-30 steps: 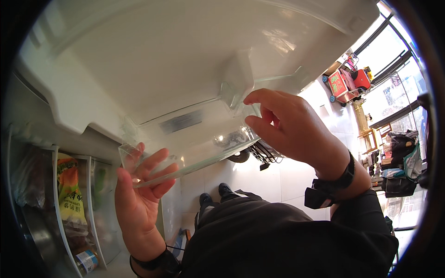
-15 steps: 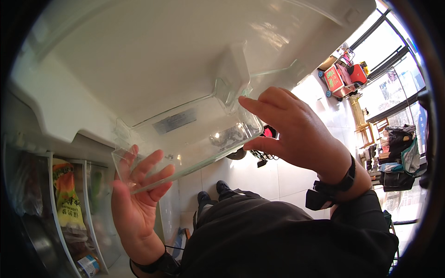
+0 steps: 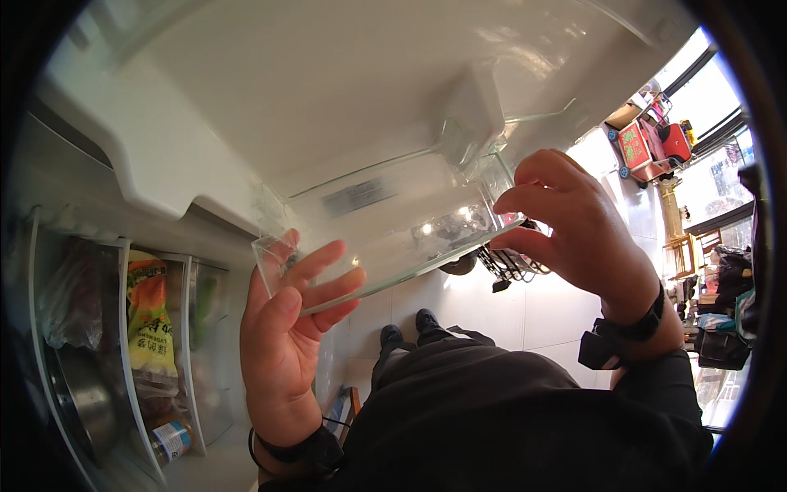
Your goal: The person washes a transparent plastic shelf in the sink, then carries it to the refrigerator. They open the fridge and install the shelf inside, adjusting it to fit properly.
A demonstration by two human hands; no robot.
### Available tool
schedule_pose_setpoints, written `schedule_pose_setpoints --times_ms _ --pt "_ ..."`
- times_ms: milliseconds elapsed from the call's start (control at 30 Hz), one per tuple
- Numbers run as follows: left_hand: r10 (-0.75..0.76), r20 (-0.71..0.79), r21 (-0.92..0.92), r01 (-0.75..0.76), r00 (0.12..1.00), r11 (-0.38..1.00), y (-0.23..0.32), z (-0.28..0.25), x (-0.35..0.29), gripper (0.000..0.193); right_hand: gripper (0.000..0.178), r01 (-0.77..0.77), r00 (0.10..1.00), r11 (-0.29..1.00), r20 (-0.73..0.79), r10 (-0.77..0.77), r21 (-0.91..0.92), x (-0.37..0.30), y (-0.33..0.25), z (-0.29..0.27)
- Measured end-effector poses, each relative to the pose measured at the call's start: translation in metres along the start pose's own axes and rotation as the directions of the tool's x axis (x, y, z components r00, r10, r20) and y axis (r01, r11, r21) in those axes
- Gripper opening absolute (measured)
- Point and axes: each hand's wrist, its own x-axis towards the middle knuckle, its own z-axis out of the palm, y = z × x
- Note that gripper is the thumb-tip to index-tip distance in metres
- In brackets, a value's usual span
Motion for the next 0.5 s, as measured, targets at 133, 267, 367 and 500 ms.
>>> schedule_pose_setpoints --times_ms 133,267,367,500 --pt "-0.002 0.002 0.002 0.002 1.0 1.0 -0.0002 0.0017 0.0016 0.068 0.025 0.047 0.999 0.999 -0.023 -0.047 0.016 0.0011 0.0068 0.0006" --pt "0.009 -0.018 0.015 -0.009 1.0 1.0 -0.0014 0.005 0.0009 0.067 0.023 0.042 0.999 0.998 -0.03 -0.041 0.045 -0.0004 0.0106 0.0026" --pt "0.007 -0.024 0.054 -0.006 1.0 0.999 -0.0017 0.0056 -0.0005 0.067 0.022 0.043 0.999 0.997 -0.031 -0.042 0.058 -0.0013 0.0108 0.0034" --pt "0.002 -0.013 0.053 -0.001 1.0 0.999 -0.002 0.0054 -0.003 0.065 0.02 0.05 0.998 0.998 -0.038 -0.048 0.05 -0.0039 0.0089 0.0023"
